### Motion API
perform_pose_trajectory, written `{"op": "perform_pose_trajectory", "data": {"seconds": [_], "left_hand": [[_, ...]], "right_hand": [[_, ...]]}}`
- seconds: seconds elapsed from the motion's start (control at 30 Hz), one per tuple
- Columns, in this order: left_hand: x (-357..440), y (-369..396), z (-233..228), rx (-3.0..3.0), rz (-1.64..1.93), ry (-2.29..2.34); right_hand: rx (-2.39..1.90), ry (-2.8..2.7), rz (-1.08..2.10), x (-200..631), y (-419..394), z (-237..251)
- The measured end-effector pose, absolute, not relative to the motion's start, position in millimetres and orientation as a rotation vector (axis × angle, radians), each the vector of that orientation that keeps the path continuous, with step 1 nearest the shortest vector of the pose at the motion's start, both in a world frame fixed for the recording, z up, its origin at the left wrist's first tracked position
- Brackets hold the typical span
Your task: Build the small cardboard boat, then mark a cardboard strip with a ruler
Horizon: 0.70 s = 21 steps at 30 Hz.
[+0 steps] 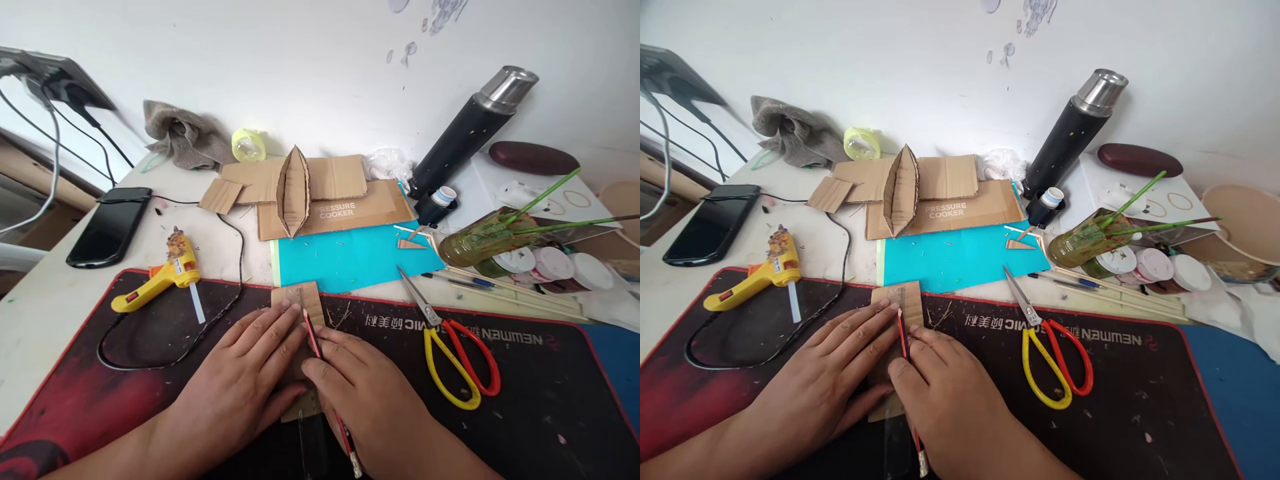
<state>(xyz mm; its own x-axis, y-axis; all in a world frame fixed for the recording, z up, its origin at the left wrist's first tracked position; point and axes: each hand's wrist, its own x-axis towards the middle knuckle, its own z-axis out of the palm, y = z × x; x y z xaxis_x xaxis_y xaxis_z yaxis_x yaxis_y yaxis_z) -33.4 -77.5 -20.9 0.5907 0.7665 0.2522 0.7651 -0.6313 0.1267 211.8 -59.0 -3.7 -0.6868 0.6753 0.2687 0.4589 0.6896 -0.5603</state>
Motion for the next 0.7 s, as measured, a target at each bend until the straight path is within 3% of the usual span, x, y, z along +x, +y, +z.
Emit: {"op": "perform_pose_trajectory", "data": {"seconds": [0.7], "left_hand": [[-34.9,-78.3,-27.9,2.751,0.458,1.347]], "right_hand": [[-0.836,-2.385,0.599,218.3,-54.6,-6.3]]}}
